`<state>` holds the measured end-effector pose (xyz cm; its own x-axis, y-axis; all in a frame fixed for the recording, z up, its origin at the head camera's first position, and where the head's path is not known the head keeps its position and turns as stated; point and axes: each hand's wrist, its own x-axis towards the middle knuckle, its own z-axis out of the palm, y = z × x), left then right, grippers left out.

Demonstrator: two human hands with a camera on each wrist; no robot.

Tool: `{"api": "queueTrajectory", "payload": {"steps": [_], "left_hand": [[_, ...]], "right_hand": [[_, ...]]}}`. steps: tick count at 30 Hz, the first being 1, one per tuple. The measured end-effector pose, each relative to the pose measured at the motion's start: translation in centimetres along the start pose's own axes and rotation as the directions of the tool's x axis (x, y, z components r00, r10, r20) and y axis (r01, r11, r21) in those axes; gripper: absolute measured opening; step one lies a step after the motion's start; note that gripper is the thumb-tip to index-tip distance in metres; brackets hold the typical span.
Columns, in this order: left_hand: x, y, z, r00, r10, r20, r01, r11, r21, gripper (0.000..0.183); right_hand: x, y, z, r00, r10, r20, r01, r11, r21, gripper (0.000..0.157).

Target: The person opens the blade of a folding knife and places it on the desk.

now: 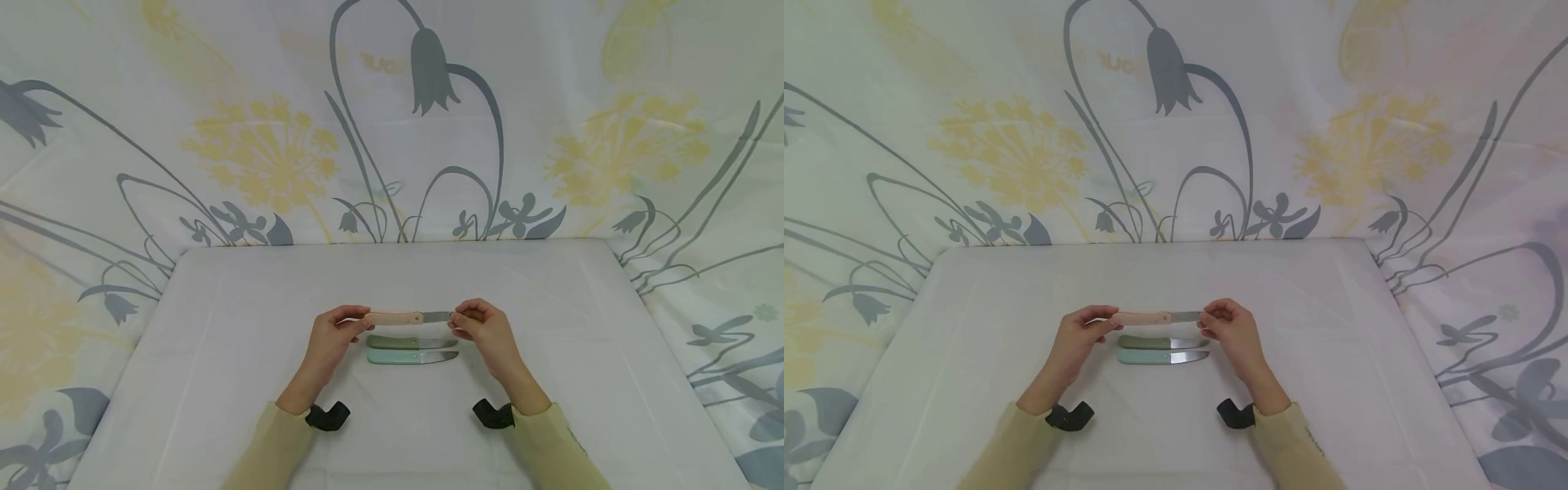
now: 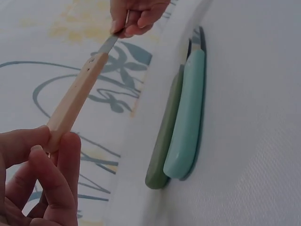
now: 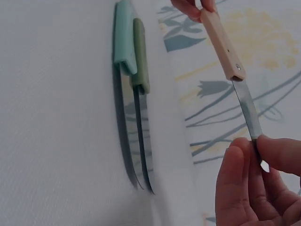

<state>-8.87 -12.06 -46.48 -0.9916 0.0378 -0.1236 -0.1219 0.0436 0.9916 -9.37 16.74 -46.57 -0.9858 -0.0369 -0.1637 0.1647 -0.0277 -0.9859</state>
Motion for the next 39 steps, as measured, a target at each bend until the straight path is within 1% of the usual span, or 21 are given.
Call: {"api": "queueTrajectory", "payload": {"steps": [3, 7, 13, 16, 19, 21, 23, 28, 31, 35, 37, 39], "left_hand": [[0.4, -0.4, -0.1, 1.000, -0.009, 0.008, 0.009, 0.998, 0.054, 0.020], [0.9, -0.8, -0.2, 1.000, -0.019, 0.014, 0.017, 0.991, 0.132, 0.019], [1.8, -1.5, -0.5, 1.000, -0.003, 0.000, 0.003, 0.964, 0.266, 0.018], [2.0, -1.9, -0.6, 1.000, 0.007, -0.011, -0.003, 0.947, 0.322, 0.016], [2.1, -2.2, -0.7, 1.000, 0.001, -0.020, 0.006, 0.932, 0.363, 0.015], [2.2, -2.4, -0.8, 1.000, -0.008, -0.022, 0.016, 0.925, 0.381, 0.014], [2.3, -2.6, -0.8, 1.000, -0.016, -0.020, 0.022, 0.919, 0.394, 0.014], [2.5, -2.8, -0.8, 1.000, -0.014, -0.006, 0.015, 0.905, 0.426, 0.013], [2.6, -2.9, -0.7, 1.000, -0.010, 0.006, 0.007, 0.895, 0.446, 0.013], [2.7, -2.8, -0.6, 1.000, 0.006, 0.020, -0.015, 0.868, 0.496, 0.013], [2.8, -2.8, -0.5, 1.000, 0.017, 0.025, -0.028, 0.853, 0.521, 0.013], [2.8, -2.8, -0.5, 0.999, 0.025, 0.029, -0.036, 0.841, 0.540, 0.012]], "right_hand": [[0.4, 0.5, -0.1, 1.000, 0.025, -0.013, -0.026, 0.991, -0.131, 0.019], [0.9, 0.9, -0.2, 0.999, 0.022, -0.025, -0.028, 0.960, -0.278, 0.020], [1.4, 1.1, -0.1, 0.999, 0.036, -0.033, -0.047, 0.909, -0.414, 0.012], [1.6, 1.2, 0.0, 1.000, 0.016, -0.026, -0.027, 0.874, -0.486, 0.010], [1.8, 1.5, 0.0, 1.000, -0.008, -0.019, -0.004, 0.835, -0.550, 0.009], [1.8, 1.7, 0.0, 1.000, -0.019, -0.011, 0.010, 0.819, -0.574, 0.009], [1.9, 1.9, -0.1, 1.000, -0.027, -0.003, 0.020, 0.810, -0.586, 0.009], [1.9, 2.1, -0.2, 0.999, -0.039, 0.025, 0.046, 0.795, -0.605, 0.008], [2.0, 2.2, -0.3, 0.998, -0.036, 0.041, 0.054, 0.778, -0.626, 0.010], [2.1, 2.3, -0.3, 0.996, -0.049, 0.073, 0.085, 0.736, -0.672, 0.011], [2.1, 2.3, -0.3, 0.995, -0.057, 0.083, 0.099, 0.720, -0.686, 0.011], [2.1, 2.3, -0.3, 0.995, -0.061, 0.080, 0.099, 0.717, -0.690, 0.011]]}}
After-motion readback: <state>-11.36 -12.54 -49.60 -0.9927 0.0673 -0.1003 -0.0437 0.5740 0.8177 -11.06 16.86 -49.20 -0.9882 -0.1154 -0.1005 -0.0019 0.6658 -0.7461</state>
